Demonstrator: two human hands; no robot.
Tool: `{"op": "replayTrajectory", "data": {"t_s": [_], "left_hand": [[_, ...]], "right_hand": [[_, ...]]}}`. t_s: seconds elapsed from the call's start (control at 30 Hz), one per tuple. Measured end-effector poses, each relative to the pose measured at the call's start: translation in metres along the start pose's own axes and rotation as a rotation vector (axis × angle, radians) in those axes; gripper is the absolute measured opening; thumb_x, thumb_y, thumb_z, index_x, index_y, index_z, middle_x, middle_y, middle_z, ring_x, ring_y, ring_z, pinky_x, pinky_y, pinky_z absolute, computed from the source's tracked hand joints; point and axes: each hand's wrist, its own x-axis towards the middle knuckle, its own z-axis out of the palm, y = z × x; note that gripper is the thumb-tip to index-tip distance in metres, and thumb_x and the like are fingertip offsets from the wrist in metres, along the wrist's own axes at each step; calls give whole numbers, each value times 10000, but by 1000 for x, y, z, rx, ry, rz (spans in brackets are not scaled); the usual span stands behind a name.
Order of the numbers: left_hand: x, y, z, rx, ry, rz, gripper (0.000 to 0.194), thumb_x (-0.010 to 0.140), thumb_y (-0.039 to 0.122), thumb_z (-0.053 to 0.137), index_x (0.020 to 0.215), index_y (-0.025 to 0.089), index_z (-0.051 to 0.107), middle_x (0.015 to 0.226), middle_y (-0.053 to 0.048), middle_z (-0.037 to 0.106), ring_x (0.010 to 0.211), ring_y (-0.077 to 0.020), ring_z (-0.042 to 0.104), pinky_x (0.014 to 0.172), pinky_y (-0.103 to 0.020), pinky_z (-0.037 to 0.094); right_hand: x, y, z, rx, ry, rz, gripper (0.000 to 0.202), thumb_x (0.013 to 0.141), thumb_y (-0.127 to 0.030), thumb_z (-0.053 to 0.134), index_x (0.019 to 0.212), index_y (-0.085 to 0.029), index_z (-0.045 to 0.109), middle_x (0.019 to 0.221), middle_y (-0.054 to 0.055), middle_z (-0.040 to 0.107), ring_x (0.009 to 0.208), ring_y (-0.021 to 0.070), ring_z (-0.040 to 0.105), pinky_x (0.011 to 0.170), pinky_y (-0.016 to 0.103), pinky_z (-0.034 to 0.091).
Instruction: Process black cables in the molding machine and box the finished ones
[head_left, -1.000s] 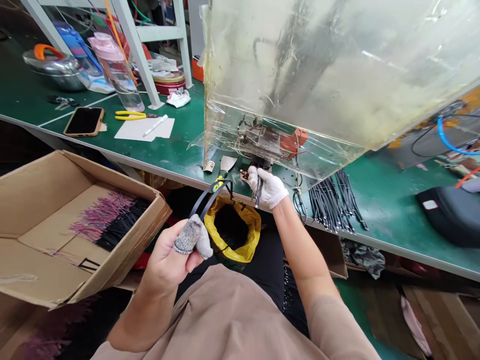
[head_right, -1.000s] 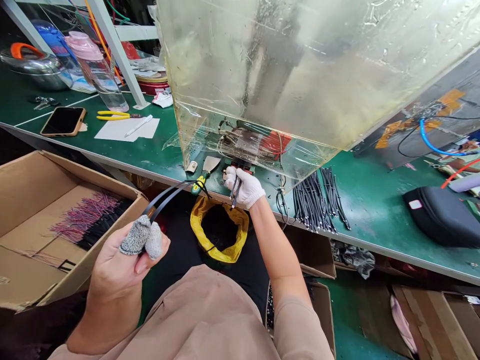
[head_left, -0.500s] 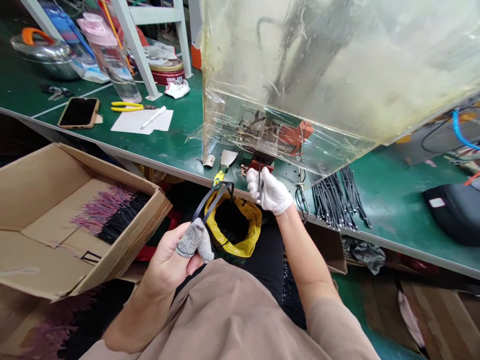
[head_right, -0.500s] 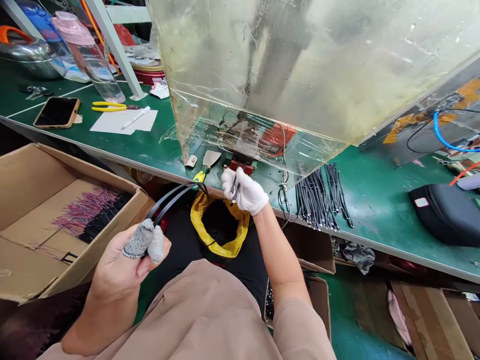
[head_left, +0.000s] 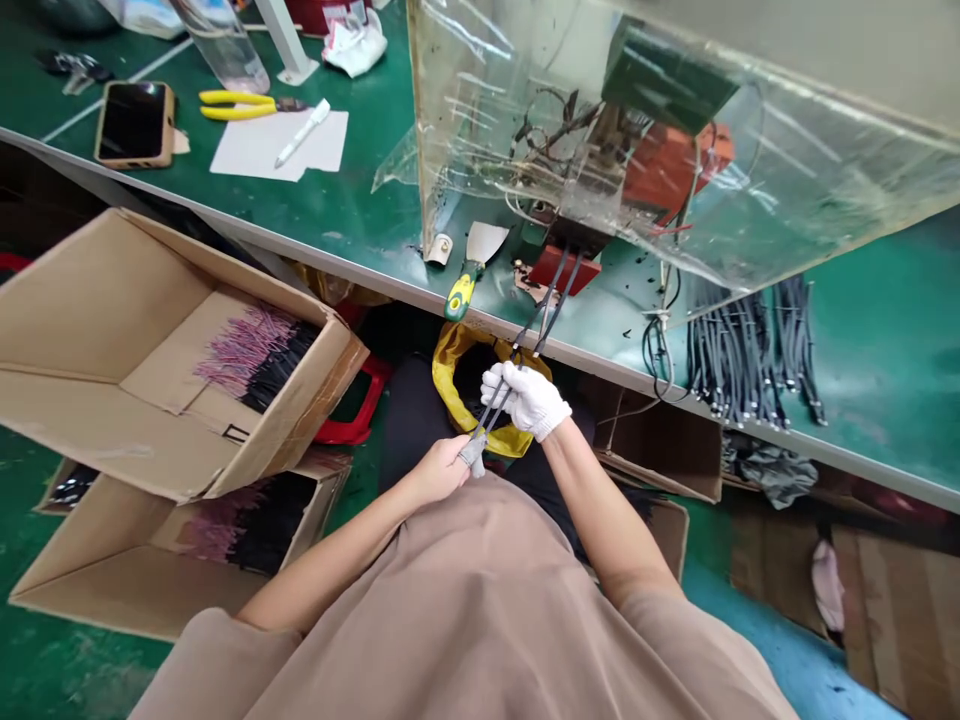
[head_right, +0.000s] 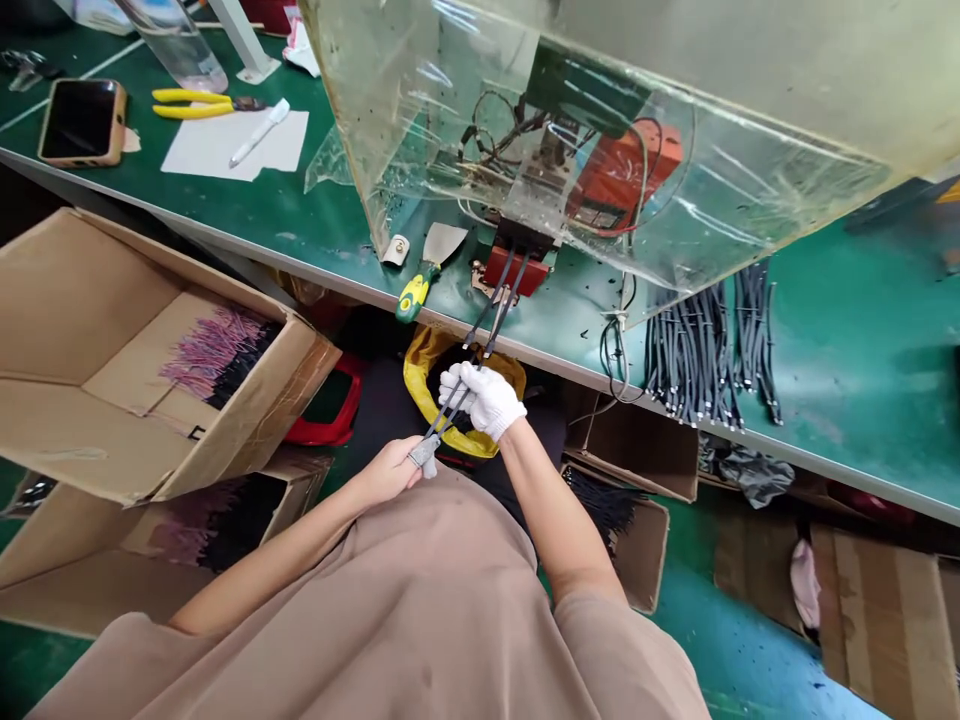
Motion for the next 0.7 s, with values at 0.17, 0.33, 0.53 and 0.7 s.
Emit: {"op": "replayTrajectory", "data": {"t_s": [0.17,0.33,0.53,0.7], "left_hand": [[4,-3,-1,18,-52,34,187,826,247,478,677,178,567,448,59,450,423,-92,402,477,-217,319],[5,-5,-2,3,-55,56,238,862,265,438,663,184,540,455,52,459,433,-95,415,493,-219,337],[9,-9,5,46,-57,1,191,834,193,446,672,185,545,454,56,464,438,-97,426,495,-218,341],[4,-4,11,22,-76,-8,211,845,217,428,668,191,539,448,56,444,424,-99,398,464,-223,311]], "right_hand": [[11,1,-3,-7,55,-87,245,884,-324,722,786,-153,577,648,15,645,564,150,637,623,328,605],[17,2,-3,-54,116,-141,285,905,-392,689,806,-162,554,637,1,621,511,121,585,516,270,554],[35,17,-3,-151,427,-171,359,1010,-455,483,766,-193,497,485,-60,492,356,66,413,319,171,315],[50,6,-15,-164,536,-46,393,1024,-489,425,728,-231,416,419,-96,372,327,54,278,305,172,220]]}}
